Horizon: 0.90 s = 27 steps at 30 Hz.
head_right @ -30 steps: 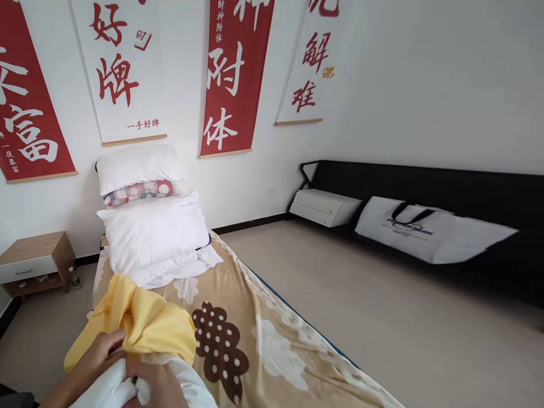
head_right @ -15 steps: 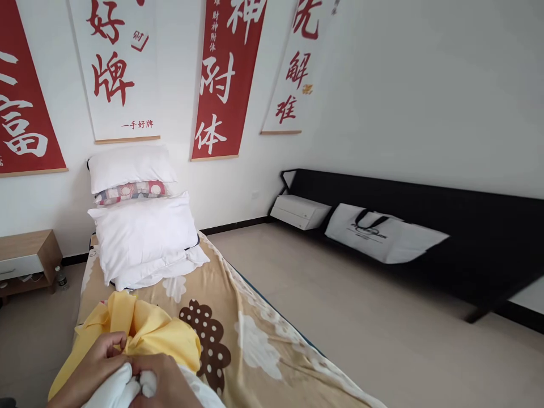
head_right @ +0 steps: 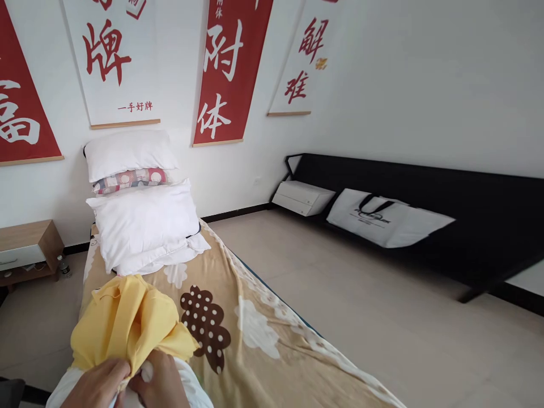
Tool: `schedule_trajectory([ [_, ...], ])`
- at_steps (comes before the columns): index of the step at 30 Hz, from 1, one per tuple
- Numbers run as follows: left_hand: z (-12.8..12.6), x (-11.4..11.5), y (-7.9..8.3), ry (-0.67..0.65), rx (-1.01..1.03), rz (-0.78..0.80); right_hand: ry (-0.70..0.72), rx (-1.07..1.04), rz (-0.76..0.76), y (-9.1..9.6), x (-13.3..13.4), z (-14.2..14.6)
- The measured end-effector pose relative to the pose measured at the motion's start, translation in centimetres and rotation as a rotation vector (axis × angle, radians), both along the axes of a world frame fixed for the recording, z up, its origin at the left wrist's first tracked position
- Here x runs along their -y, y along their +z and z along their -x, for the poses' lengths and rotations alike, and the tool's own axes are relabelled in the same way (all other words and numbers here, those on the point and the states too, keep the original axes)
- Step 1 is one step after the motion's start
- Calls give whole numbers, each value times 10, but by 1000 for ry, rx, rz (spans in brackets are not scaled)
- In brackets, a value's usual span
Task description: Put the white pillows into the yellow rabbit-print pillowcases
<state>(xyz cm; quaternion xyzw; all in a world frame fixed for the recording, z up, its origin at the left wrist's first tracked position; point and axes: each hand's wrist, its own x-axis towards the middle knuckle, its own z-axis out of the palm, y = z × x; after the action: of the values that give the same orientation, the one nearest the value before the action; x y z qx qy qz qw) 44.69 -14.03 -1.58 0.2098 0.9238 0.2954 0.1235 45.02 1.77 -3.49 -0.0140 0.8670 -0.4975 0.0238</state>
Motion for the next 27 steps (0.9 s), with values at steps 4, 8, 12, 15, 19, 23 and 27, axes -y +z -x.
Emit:
schedule_trajectory([
  [4, 11, 32, 18, -215, -27, 150, -22, 89, 127, 4, -5, 9],
  [8, 27, 62, 41, -238, 95, -25, 0, 106, 196, 17, -9, 14],
  [12, 35, 69, 39, -201, 228, -141, 2, 106, 176, 22, -8, 17],
  [15, 30, 61, 17, -136, 88, -46, -13, 106, 161, 20, -8, 18],
  [19, 13, 48, -29, 60, -270, 204, -30, 115, 143, 18, -8, 20],
  [23, 4, 48, -50, 206, -585, 208, -43, 101, 124, 18, -10, 21],
  [27, 8, 69, -34, 156, -511, 70, -72, 106, 95, 16, -10, 24],
])
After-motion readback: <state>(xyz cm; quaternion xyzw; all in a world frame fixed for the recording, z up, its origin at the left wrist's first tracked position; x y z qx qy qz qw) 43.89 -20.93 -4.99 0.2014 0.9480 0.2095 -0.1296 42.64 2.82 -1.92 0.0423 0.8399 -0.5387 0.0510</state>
